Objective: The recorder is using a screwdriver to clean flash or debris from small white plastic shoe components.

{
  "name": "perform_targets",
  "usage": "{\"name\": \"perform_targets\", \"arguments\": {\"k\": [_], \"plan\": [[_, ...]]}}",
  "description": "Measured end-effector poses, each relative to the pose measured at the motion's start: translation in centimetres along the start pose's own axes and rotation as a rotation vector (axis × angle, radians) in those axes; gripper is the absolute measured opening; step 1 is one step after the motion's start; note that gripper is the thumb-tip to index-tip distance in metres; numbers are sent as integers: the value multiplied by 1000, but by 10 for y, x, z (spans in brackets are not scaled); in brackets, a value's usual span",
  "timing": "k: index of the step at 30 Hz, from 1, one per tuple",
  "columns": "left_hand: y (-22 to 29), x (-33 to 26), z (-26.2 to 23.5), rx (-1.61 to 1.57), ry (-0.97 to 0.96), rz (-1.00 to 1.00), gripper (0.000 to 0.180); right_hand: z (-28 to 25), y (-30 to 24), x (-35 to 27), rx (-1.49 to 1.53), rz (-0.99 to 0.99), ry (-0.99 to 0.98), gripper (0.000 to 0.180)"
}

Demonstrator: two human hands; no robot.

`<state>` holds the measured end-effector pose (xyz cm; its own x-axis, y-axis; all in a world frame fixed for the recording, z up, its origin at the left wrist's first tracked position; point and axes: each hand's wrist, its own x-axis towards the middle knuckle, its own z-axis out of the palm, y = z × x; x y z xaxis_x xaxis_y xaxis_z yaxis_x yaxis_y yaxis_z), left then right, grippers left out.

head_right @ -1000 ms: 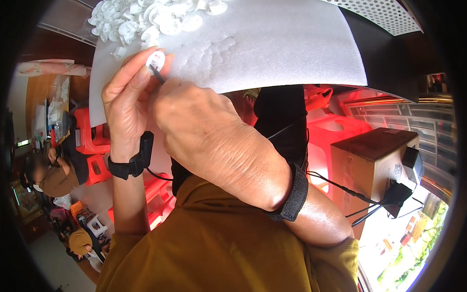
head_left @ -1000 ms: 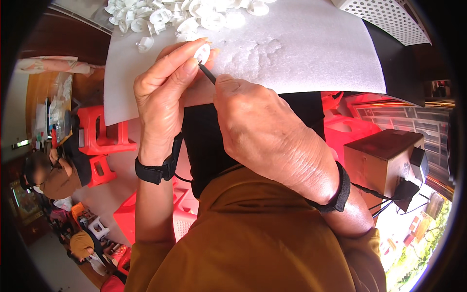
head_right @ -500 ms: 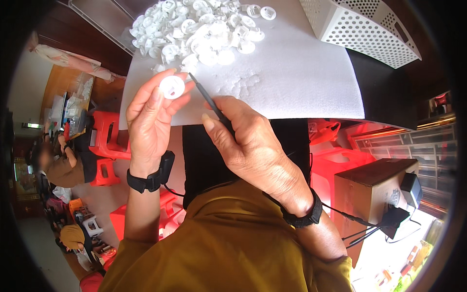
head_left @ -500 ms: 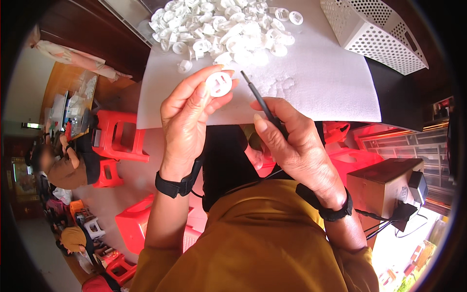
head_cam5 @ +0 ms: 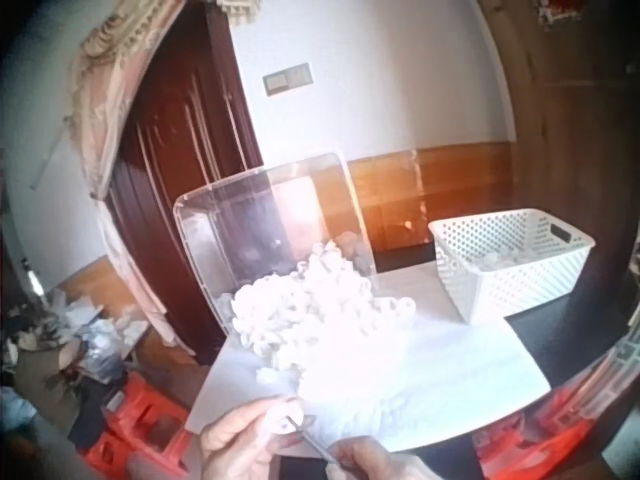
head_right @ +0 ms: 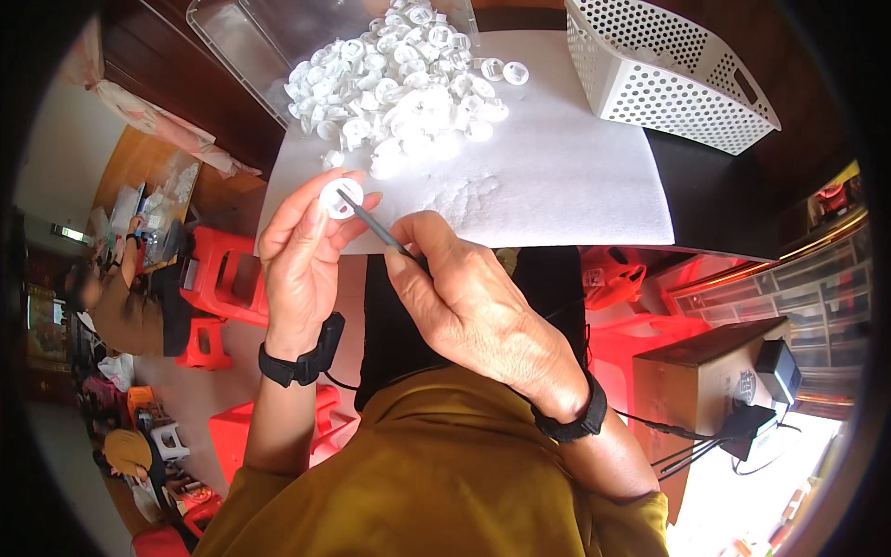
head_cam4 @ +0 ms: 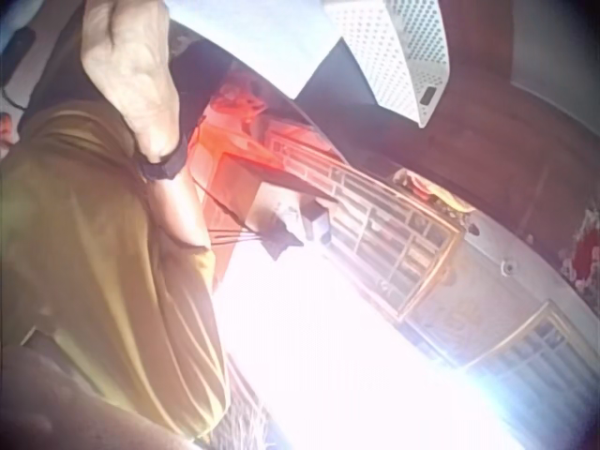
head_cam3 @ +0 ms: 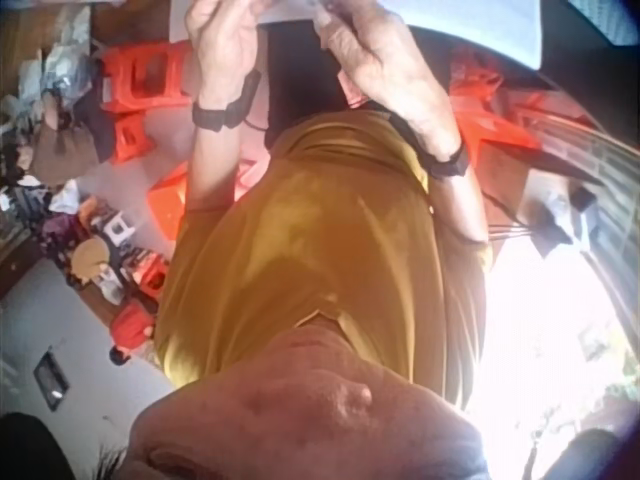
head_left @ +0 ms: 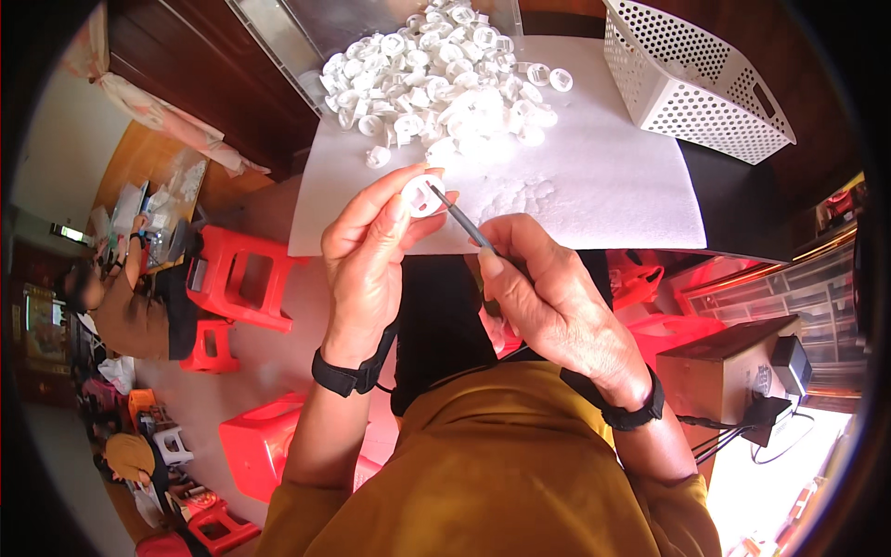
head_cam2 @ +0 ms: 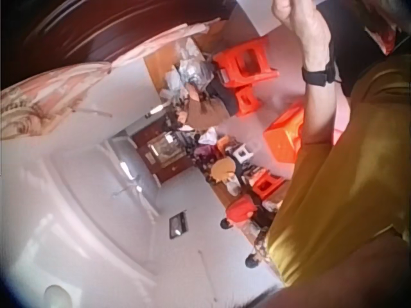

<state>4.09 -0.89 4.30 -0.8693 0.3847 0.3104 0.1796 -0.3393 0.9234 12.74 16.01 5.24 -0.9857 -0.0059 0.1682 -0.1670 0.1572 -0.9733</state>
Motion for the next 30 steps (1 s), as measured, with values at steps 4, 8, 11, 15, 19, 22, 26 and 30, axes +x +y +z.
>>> {"name": "perform_targets", "arguments": {"k": [4, 8, 11, 15, 19, 22, 26, 30], "plan": [[1, -4, 0, -23, 1, 1, 32, 3, -2, -8, -116, -88, -48, 15], [5, -4, 0, -10, -20, 3, 32, 3, -5, -8, -217, -105, -22, 11], [3, -5, -2, -14, -25, 26, 32, 4, -5, -8, -266, -130, -16, 12], [3, -6, -1, -9, -32, 54, 29, 5, -4, -6, -367, -181, 11, 13], [1, -7, -1, 4, -36, 68, 28, 6, -5, -7, -409, -160, 17, 12], [1, -8, 1, 49, -24, 83, 26, 7, -7, -7, -452, -151, 19, 11], [-3, -7, 2, 104, -23, 110, 25, 7, -9, -6, -504, -142, -14, 11], [-2, -8, 2, 103, -6, 81, 26, 8, -10, -5, -503, -129, -36, 11]]}}
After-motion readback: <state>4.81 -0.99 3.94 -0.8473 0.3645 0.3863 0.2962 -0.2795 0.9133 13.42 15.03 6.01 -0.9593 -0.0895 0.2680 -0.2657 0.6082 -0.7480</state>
